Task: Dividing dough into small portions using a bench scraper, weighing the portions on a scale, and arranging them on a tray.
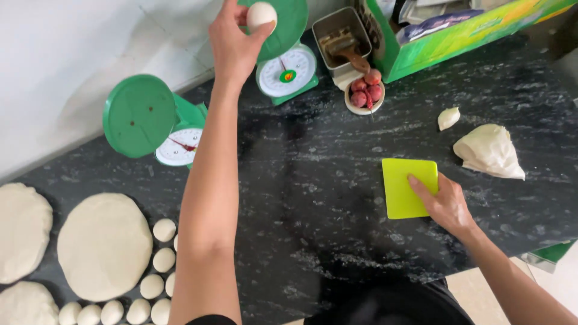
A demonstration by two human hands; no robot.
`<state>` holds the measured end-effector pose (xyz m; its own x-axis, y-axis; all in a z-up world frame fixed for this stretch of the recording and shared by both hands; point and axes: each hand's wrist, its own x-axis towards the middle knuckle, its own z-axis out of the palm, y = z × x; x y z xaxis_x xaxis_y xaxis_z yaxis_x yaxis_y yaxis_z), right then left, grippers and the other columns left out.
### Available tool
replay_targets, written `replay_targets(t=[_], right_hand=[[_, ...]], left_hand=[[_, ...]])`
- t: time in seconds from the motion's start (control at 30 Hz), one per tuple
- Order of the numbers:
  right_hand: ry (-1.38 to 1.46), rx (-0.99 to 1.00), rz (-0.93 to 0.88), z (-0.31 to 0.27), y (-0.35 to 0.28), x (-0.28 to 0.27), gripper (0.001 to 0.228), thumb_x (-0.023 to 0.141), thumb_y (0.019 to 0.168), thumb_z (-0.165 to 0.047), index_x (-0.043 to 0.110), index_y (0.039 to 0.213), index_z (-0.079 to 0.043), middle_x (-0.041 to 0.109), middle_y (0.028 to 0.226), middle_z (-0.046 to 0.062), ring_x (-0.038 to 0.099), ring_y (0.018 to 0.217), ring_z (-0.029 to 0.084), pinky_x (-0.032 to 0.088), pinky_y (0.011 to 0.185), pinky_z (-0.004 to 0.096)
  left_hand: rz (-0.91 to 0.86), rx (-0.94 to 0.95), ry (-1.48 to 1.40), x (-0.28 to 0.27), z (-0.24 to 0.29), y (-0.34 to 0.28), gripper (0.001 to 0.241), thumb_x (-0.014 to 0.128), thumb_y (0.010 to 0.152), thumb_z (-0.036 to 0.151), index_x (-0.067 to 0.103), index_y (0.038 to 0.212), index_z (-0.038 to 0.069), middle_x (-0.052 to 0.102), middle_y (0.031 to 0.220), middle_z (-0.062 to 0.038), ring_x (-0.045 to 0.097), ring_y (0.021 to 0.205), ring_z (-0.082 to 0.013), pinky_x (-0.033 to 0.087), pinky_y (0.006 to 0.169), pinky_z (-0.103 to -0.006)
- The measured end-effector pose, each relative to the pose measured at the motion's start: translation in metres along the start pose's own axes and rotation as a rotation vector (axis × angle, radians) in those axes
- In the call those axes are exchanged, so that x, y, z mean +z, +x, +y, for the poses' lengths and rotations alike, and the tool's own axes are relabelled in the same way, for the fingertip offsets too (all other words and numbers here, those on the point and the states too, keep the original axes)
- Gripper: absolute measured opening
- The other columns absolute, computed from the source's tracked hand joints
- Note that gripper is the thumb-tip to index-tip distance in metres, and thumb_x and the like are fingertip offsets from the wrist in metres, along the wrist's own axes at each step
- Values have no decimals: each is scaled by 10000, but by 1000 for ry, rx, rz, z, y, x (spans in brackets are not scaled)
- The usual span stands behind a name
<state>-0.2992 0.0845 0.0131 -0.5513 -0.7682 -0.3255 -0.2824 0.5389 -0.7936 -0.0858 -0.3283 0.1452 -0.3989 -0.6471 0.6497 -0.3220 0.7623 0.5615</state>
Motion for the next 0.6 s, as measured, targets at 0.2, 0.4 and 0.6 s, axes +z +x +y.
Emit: replay_targets(t=[0.2, 0.4, 0.6], right_hand=[[-9, 44, -15, 3, 1, 1, 374, 677, 968, -303, 689, 1061, 59, 752, 823, 169, 672, 633, 231, 533, 577, 349], [-27, 46, -36, 4, 2, 1, 388, 659, 984, -314, 675, 1034, 71, 742, 802, 186, 661, 602, 242, 518, 535, 360], [-42, 38, -29, 3, 1, -1, 419, 659, 974, -340, 673, 1055, 71, 745, 857, 189, 680, 672, 257, 540, 605, 380]], left_hand=[[-95, -21, 6, 0, -19, 2, 665, 871, 811, 107, 549, 1393, 106, 825, 1023, -105, 800, 878, -209, 628, 765, -325], [-94, -25, -15, -6, -20, -2, 579, 888, 867, 127, 588, 1360, 77, 817, 1106, -158, 819, 993, -259, 651, 861, -354], [-16, -69, -57, -21, -19, 1, 359, 801, 925, 191, 688, 1200, -11, 778, 1036, -163, 761, 921, -220, 639, 859, -348]])
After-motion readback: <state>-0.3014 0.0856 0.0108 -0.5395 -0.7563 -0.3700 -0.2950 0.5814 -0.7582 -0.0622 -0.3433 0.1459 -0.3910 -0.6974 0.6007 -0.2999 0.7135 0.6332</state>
